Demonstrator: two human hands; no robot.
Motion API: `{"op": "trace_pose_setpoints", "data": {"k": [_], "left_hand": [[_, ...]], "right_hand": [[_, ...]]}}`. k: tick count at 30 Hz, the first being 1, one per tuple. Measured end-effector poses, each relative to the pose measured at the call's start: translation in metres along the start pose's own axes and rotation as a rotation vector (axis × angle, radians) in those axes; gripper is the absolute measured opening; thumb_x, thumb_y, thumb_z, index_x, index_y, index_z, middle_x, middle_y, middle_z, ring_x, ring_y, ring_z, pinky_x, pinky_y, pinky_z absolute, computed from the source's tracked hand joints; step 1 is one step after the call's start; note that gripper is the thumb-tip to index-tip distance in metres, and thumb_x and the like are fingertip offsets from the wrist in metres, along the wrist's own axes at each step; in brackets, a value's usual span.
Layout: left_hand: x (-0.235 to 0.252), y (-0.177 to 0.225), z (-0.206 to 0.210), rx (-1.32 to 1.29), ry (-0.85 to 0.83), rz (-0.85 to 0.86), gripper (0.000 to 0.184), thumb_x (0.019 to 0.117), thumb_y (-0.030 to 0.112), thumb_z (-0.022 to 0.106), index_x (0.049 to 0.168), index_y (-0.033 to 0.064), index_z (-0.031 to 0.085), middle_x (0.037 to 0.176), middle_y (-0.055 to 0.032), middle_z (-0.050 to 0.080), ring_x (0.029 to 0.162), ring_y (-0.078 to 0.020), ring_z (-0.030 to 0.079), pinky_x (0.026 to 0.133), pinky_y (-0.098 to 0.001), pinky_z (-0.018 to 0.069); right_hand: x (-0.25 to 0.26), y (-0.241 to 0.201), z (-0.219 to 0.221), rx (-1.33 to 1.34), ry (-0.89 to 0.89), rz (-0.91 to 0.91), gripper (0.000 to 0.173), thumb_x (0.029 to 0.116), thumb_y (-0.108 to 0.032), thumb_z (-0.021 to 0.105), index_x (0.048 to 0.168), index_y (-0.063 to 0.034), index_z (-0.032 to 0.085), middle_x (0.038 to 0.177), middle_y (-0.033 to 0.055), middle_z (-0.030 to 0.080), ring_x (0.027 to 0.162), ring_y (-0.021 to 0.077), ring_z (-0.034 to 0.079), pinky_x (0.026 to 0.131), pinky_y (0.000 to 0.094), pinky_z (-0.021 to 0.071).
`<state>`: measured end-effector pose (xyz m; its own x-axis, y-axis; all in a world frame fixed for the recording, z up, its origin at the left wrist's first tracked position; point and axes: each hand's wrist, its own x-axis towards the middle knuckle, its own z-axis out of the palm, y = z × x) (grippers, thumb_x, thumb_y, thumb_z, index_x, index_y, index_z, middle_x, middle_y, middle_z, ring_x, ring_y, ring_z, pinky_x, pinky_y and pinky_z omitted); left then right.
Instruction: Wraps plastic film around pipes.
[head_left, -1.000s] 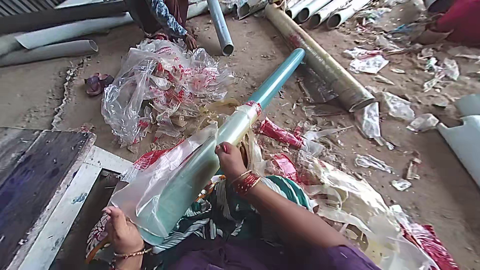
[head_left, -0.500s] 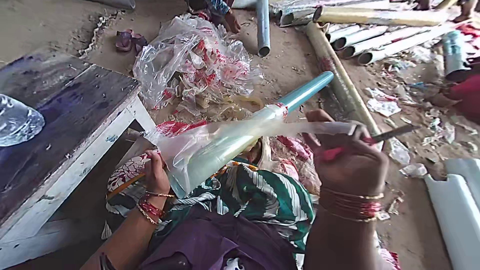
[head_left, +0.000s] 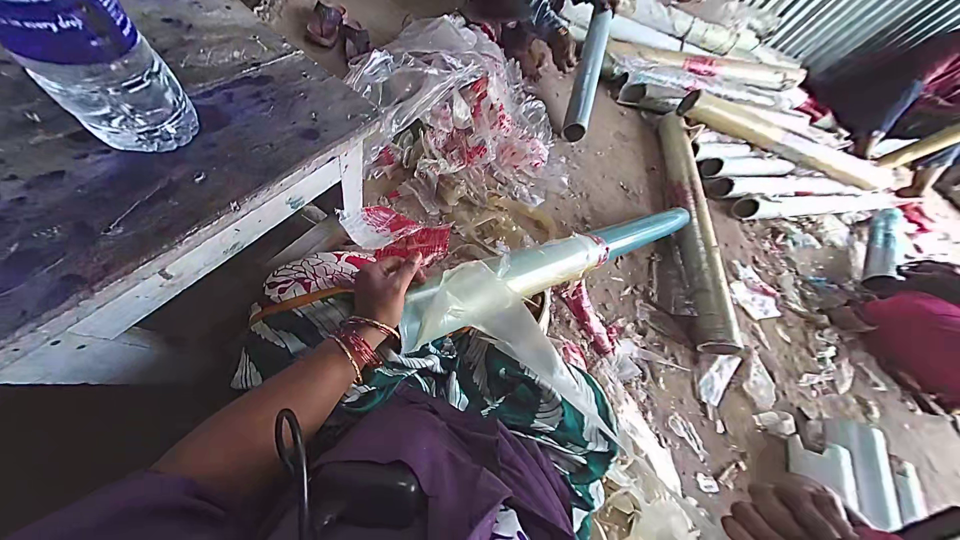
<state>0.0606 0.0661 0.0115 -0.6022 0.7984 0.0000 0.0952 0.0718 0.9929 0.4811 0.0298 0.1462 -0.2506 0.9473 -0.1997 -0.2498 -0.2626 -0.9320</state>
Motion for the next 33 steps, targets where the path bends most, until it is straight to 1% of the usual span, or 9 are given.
{"op": "trace_pose_setpoints", "data": {"k": [2,4,8,12,18,21,24,28,33], "left_hand": [[-0.007,-0.007,0.002,0.085,-0.052,0.106,0.027,0.1046,0.023,0.06,0.093,0.0027,0.074,0.083,-0.0047,0.074,0.076,-0.01,0.068,0.077,-0.0358,0.055],[-0.013,-0.009,0.003,0.126,-0.068,0.176,0.025,0.1044,0.021,0.06,0.096,0.0024,0.074,0.084,-0.006,0.073,0.074,-0.0094,0.066,0.074,-0.0325,0.0541],[-0.011,-0.005,0.001,0.167,-0.137,0.183,0.016,0.0997,0.013,0.066,0.099,-0.001,0.073,0.088,-0.0103,0.071,0.077,-0.0148,0.065,0.076,-0.0378,0.0539],[-0.013,-0.007,-0.002,0.204,-0.183,0.269,0.008,0.0936,0.006,0.068,0.093,-0.0003,0.073,0.091,-0.0117,0.07,0.083,-0.0176,0.065,0.078,-0.0403,0.0527],[-0.029,-0.009,0.0,0.323,-0.101,0.376,0.016,0.0948,0.007,0.063,0.1,-0.0022,0.075,0.103,-0.0174,0.074,0.101,-0.0295,0.07,0.092,-0.0504,0.0537],[-0.037,-0.006,0.008,0.345,-0.074,0.22,0.021,0.1006,0.009,0.059,0.107,-0.0044,0.074,0.105,-0.0205,0.073,0.105,-0.033,0.069,0.097,-0.0536,0.0513],[-0.031,0.002,0.009,0.372,-0.105,0.058,0.024,0.1046,0.018,0.06,0.112,0.0012,0.075,0.105,-0.0186,0.074,0.101,-0.0338,0.07,0.092,-0.0565,0.0518],[-0.028,0.004,0.009,0.391,-0.133,0.051,0.025,0.1055,0.019,0.059,0.115,0.0034,0.076,0.107,-0.017,0.075,0.098,-0.0339,0.072,0.09,-0.0575,0.053],[-0.032,-0.016,0.019,0.448,-0.068,0.231,0.026,0.1028,0.015,0.057,0.107,0.002,0.079,0.115,-0.0141,0.077,0.11,-0.0293,0.073,0.101,-0.0569,0.0489]], "right_hand": [[0.007,0.017,-0.022,-0.078,0.297,0.056,0.046,0.1049,-0.018,0.028,0.078,-0.0258,0.064,0.061,-0.0109,0.059,0.051,0.001,0.053,0.048,0.0194,0.0451],[0.026,0.043,-0.048,-0.491,0.756,0.108,0.03,0.1114,-0.013,0.032,0.092,-0.0083,0.054,0.062,0.0043,0.064,0.051,0.0139,0.065,0.047,0.0306,0.0576],[0.051,0.045,-0.053,-1.407,0.955,0.243,0.037,0.1061,-0.012,0.047,0.133,0.0118,0.059,0.132,0.0369,0.06,0.128,0.048,0.058,0.108,0.0631,0.0409],[0.09,0.048,0.028,-1.078,0.312,-0.322,0.038,0.1042,-0.009,0.039,0.128,0.0128,0.058,0.117,0.0218,0.069,0.103,0.016,0.07,0.091,0.0318,0.057],[0.181,0.071,0.192,-1.311,-0.639,-0.879,0.042,0.0955,-0.002,0.058,0.138,0.001,0.061,0.145,0.0187,0.06,0.142,0.0348,0.051,0.116,0.0529,0.0399],[0.212,0.089,0.22,-1.328,-0.69,-0.933,0.021,0.0978,-0.013,0.064,0.107,0.002,0.074,0.099,0.0184,0.075,0.097,0.0354,0.073,0.089,0.0548,0.0543],[0.196,0.101,0.209,-1.31,-0.57,-0.813,0.028,0.0984,-0.018,0.06,0.076,-0.0017,0.065,0.058,0.0099,0.056,0.051,0.0258,0.058,0.046,0.0444,0.0438],[0.171,0.123,0.171,-1.03,-0.359,-0.53,0.044,0.1041,-0.02,0.05,0.062,-0.0105,0.052,0.051,-0.0082,0.038,0.045,-0.0018,0.036,0.045,0.0188,0.0296],[0.121,0.133,0.163,-0.672,-0.321,-0.383,0.042,0.1028,-0.018,0.049,0.061,-0.0181,0.049,0.054,-0.0154,0.042,0.05,-0.0086,0.042,0.05,0.0132,0.0358]]}}
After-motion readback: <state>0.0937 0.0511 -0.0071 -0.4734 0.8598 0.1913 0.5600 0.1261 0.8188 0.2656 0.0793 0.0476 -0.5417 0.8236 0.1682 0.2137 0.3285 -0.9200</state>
